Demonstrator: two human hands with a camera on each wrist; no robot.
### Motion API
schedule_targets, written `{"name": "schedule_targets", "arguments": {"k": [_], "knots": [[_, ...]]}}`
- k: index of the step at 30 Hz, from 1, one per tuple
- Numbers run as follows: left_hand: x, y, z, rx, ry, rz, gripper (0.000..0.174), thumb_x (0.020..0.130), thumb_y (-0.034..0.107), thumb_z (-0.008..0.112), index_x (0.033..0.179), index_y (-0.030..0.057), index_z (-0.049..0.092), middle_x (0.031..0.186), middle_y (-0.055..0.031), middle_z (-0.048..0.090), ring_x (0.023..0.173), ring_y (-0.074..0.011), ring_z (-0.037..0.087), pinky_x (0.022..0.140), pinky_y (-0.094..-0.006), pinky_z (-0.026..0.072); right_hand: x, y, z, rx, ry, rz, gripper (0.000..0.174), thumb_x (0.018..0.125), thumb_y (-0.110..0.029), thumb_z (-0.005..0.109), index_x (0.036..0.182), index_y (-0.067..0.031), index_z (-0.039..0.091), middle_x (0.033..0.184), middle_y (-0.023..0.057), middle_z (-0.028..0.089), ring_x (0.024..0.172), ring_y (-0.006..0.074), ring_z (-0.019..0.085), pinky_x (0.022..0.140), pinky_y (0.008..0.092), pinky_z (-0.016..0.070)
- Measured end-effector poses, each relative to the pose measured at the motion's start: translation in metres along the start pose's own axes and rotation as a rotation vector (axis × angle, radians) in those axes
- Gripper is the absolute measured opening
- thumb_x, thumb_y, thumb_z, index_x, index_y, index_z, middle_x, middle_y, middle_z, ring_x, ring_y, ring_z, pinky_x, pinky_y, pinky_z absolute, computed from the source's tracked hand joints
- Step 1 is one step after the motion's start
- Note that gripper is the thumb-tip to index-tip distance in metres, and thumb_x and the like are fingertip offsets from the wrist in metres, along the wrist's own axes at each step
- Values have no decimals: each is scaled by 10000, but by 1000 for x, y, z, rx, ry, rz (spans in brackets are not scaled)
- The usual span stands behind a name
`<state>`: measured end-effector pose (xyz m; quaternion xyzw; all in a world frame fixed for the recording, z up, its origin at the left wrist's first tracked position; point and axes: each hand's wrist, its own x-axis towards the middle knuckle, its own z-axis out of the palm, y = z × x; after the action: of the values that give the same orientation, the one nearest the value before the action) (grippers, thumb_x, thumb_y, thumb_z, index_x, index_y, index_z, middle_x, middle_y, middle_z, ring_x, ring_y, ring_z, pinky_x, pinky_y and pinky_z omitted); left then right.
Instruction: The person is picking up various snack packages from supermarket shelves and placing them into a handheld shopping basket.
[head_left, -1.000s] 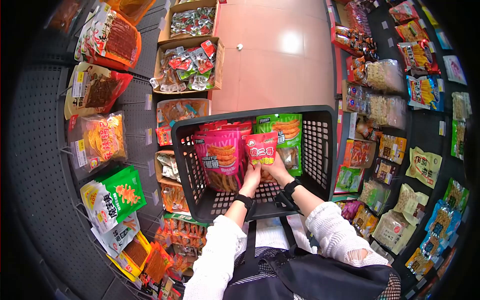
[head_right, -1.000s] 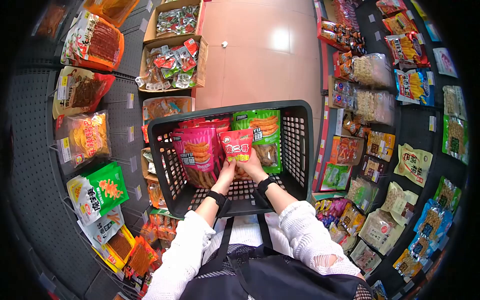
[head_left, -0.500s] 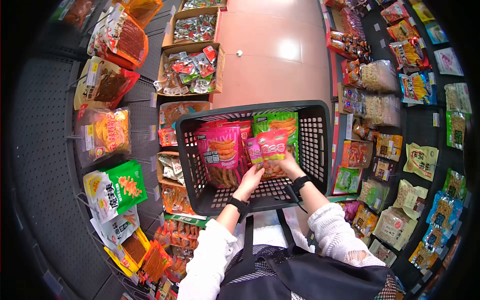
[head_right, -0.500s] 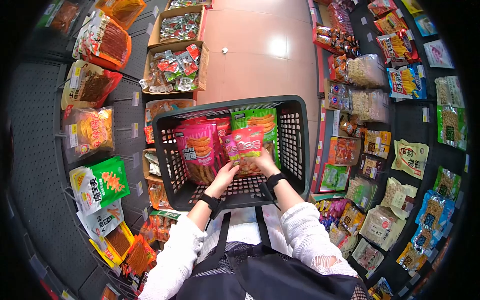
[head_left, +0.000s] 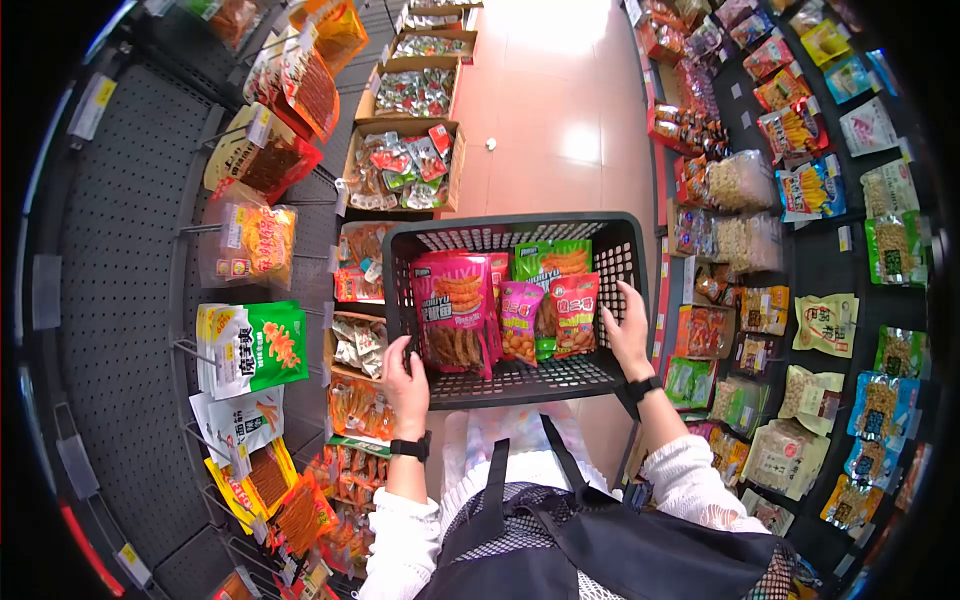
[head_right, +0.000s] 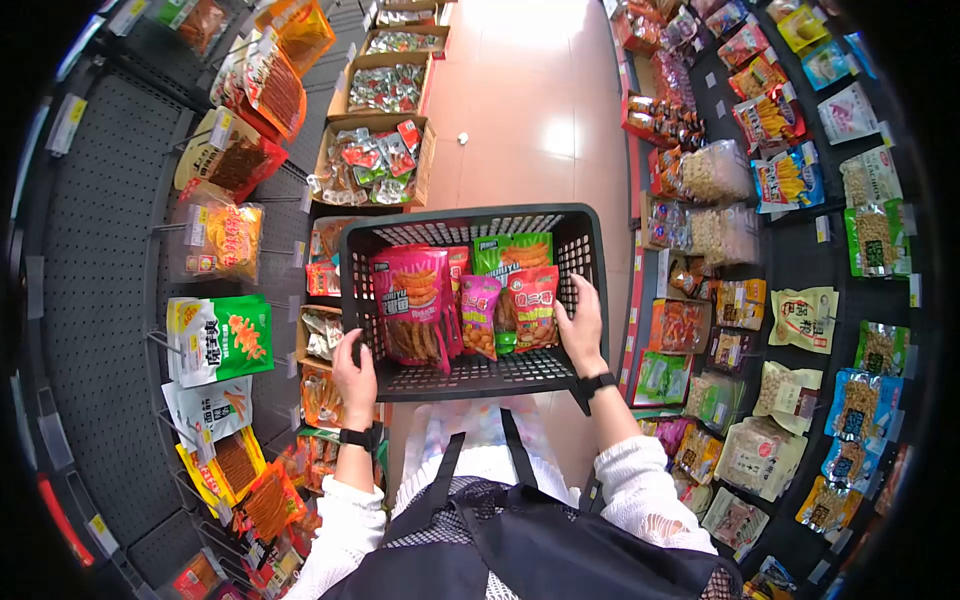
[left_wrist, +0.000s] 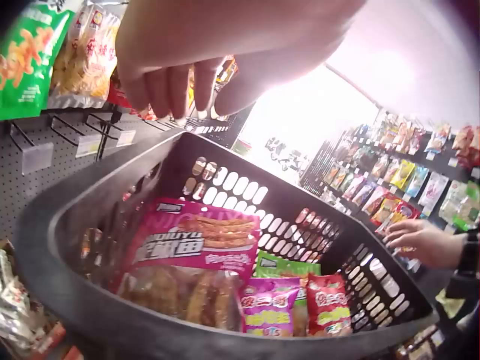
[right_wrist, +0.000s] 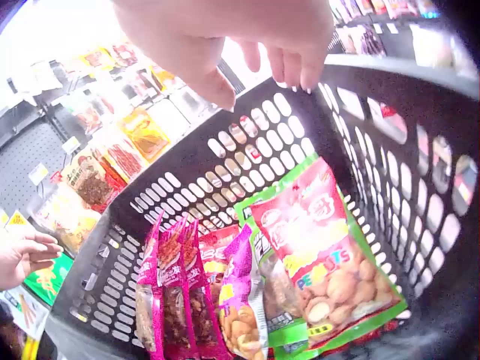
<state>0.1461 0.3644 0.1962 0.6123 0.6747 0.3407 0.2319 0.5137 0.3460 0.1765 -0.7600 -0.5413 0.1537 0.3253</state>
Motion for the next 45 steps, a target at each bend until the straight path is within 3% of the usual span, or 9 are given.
{"name": "schedule_targets", "arguments": {"k": [2, 5, 9, 11, 18, 23, 35, 38, 45], "knots": [[1, -13, -3, 149, 107, 77, 359, 796, 33, 544, 1150, 7, 493, 1195, -159, 478, 1152, -319, 421, 1000, -409, 309, -4, -5, -18, -185, 133, -74, 549, 738, -83, 639, 1240, -49, 419, 1277, 151, 425, 1206, 321, 385, 1005, 408, 307], [-4, -57, 12, 339, 178, 15, 547, 815, 143, 571, 1301, 12, 357, 1267, -206, 423, 1188, -368, 385, 984, -465, 318, -17, 28, -14, -487, 139, 42, 654, 738, -153, 656, 1291, -24, 331, 1318, 162, 382, 1220, 329, 372, 1004, 422, 301], [-24, -115, 42, 251, 7, -269, 628, 888, 359, 494, 1357, 11, 264, 1259, -284, 430, 1106, -434, 460, 914, -468, 381, -42, 66, -10, -205, -193, 530, 554, 777, -167, 616, 1254, -94, 344, 993, 252, 592, 941, 411, 569, 786, 466, 455], [-13, -101, 38, 178, -70, -383, 611, 897, 407, 464, 1349, 34, 290, 1123, -300, 525, 1010, -443, 520, 847, -468, 419, -43, 67, -2, -176, -68, 448, 481, 787, -163, 596, 1213, -129, 373, 869, 240, 617, 847, 418, 592, 729, 477, 465], [8, -95, 53, 283, 34, -426, 480, 878, 486, 458, 986, 24, 532, 915, -219, 615, 857, -410, 578, 712, -480, 446, -22, 121, 30, 49, 69, 599, 315, 721, -318, 699, 866, -45, 636, 736, 101, 662, 691, 258, 640, 639, 354, 490], [4, -98, 56, 362, 75, -392, 488, 870, 495, 457, 938, 21, 547, 828, -217, 621, 772, -417, 588, 655, -499, 449, -24, 81, 18, -137, 91, 613, 311, 694, -342, 670, 884, -95, 654, 786, 170, 648, 786, 353, 621, 691, 428, 491], [1, -83, 46, 470, 41, -513, 480, 867, 496, 463, 955, 28, 527, 792, -201, 621, 752, -387, 603, 642, -479, 462, -26, 67, 21, -212, 42, 703, 280, 712, -308, 672, 854, -68, 644, 808, 190, 644, 805, 367, 618, 719, 447, 497], [1, -72, 42, 490, -73, -572, 498, 887, 442, 459, 1146, 17, 483, 865, -224, 622, 817, -392, 593, 711, -470, 459, -27, 68, 18, -211, 33, 687, 278, 706, -302, 672, 867, -77, 647, 817, 185, 647, 809, 367, 619, 726, 447, 499], [-8, -95, 49, 489, -21, -504, 570, 885, 439, 465, 1248, 4, 400, 905, -221, 617, 828, -385, 592, 714, -461, 462, -30, 61, 15, -204, 29, 711, 296, 682, -310, 683, 870, -84, 651, 823, 181, 650, 820, 363, 619, 743, 444, 493]]}}
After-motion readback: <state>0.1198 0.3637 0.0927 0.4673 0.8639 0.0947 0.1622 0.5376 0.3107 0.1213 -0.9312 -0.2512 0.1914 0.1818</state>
